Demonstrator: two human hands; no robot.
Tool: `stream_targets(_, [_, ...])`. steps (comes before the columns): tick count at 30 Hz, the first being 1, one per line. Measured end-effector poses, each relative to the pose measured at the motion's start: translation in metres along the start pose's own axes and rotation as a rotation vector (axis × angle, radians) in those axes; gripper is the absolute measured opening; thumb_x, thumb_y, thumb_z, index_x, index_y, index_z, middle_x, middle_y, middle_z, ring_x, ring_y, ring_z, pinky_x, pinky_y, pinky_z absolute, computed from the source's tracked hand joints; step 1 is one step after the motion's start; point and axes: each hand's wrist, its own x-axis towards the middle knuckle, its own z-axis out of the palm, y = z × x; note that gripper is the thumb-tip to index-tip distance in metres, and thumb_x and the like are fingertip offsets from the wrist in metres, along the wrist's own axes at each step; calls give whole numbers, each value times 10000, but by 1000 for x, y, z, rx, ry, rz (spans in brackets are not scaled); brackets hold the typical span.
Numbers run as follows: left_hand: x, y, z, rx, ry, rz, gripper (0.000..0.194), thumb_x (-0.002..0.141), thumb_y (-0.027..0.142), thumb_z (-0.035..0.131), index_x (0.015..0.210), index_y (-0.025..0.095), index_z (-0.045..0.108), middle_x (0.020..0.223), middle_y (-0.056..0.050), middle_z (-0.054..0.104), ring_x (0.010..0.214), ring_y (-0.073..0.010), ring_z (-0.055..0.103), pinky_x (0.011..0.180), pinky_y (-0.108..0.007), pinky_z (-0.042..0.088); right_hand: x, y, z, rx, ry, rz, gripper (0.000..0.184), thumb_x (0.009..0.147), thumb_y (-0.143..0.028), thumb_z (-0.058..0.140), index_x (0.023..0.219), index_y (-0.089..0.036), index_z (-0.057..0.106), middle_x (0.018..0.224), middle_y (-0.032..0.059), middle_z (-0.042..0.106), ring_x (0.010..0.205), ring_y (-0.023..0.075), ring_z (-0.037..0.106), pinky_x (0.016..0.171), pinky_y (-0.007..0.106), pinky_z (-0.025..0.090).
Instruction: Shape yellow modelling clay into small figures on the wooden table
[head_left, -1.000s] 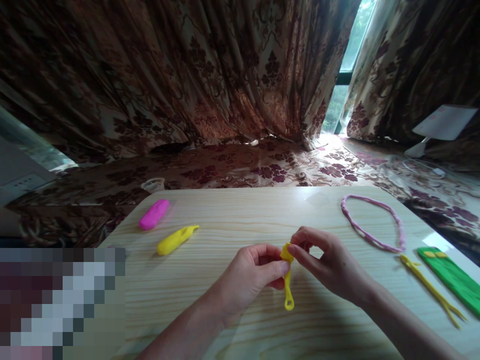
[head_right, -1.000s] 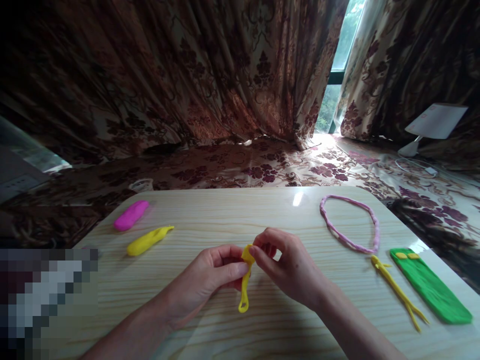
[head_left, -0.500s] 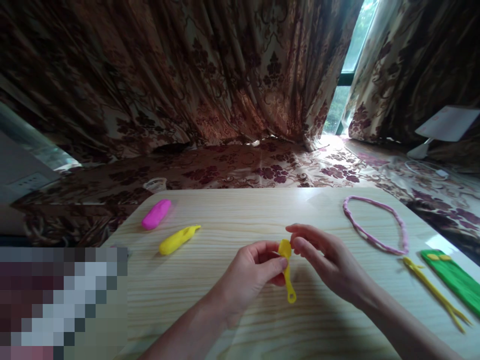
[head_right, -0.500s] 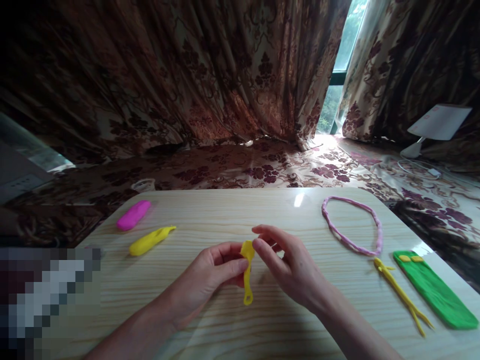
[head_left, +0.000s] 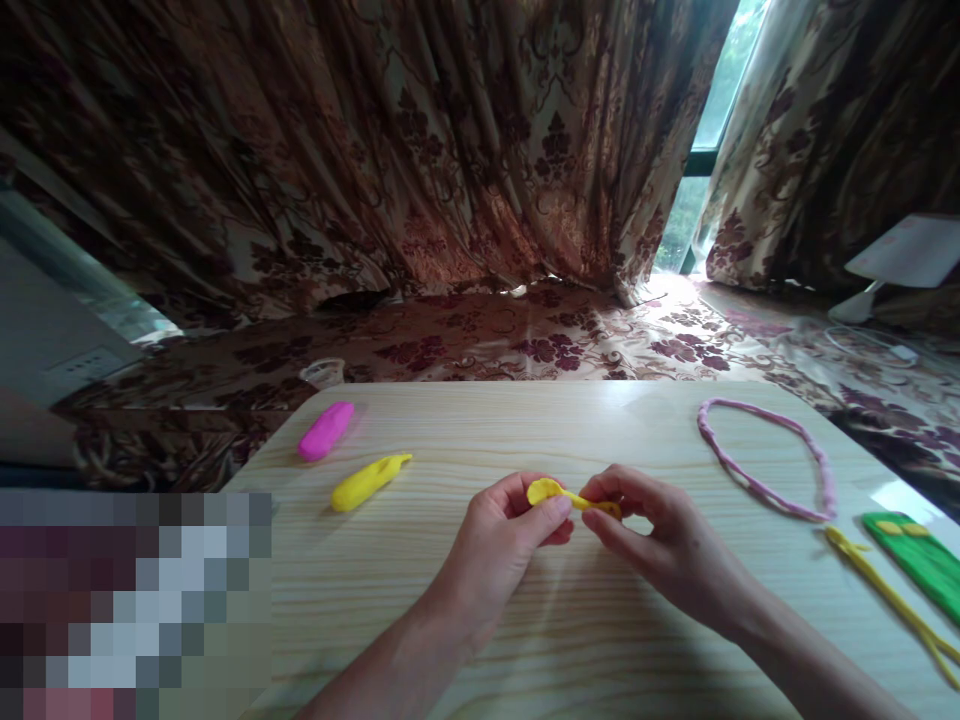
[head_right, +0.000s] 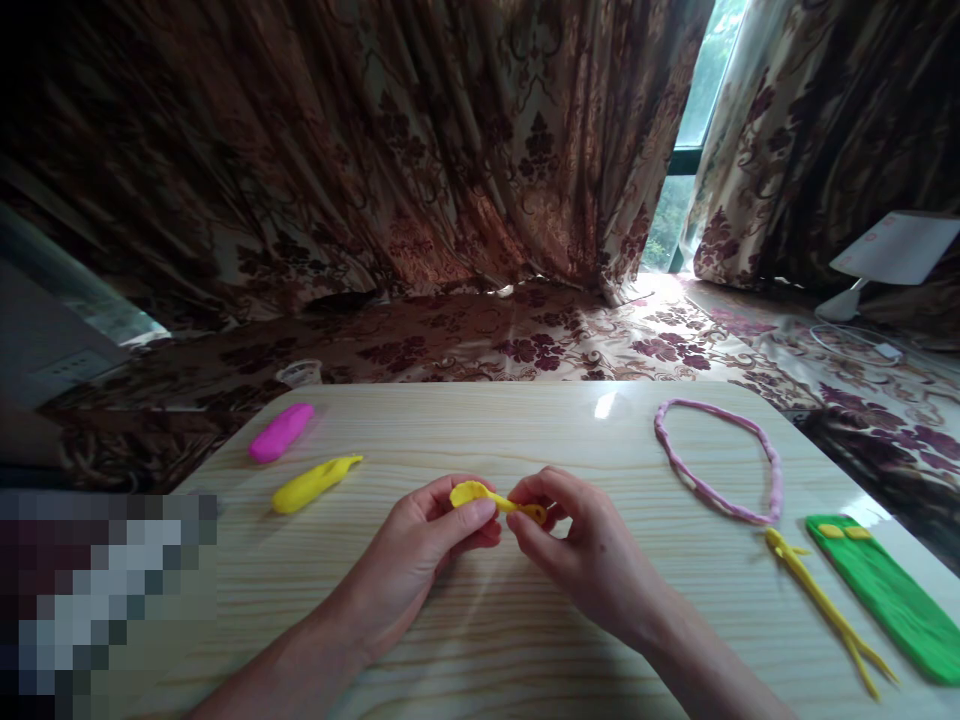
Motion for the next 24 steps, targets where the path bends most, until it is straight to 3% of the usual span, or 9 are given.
stream_targets(3, [-1,2,1,7,-30,5,163,769,288,645,811,130,637,796,-45,647,726,-140,594,760,-304,483,-1,2,0,-10,21,-98,115,825,-173,577,935,-197,601,826,21,601,743,150,575,661,264,467])
stream_targets(6, [-1,4,2,47,-36,-15,169,767,263,642,884,142,630,752,-27,639,701,-132,587,728,-279,471,0,3,0,-14,29,-158,136,844,-150,549,932,-212,632,807,19,587,710,138,571,627,256,456])
stream_targets(11, [-2,5,4,219,31,65,183,755,202,641,934,171,620,687,14,633,677,-106,554,660,-209,413,2,4,-1,-34,67,-199,204,826,-134,573,1002,-223,624,839,30,588,741,150,578,653,269,469])
stream_targets(24, [-3,4,2,205,18,80,152,771,230,628,911,173,628,766,-13,671,762,-137,575,716,-230,418,1,4,0,-79,52,-244,145,843,-179,566,961,-224,637,872,48,605,772,161,595,676,280,493])
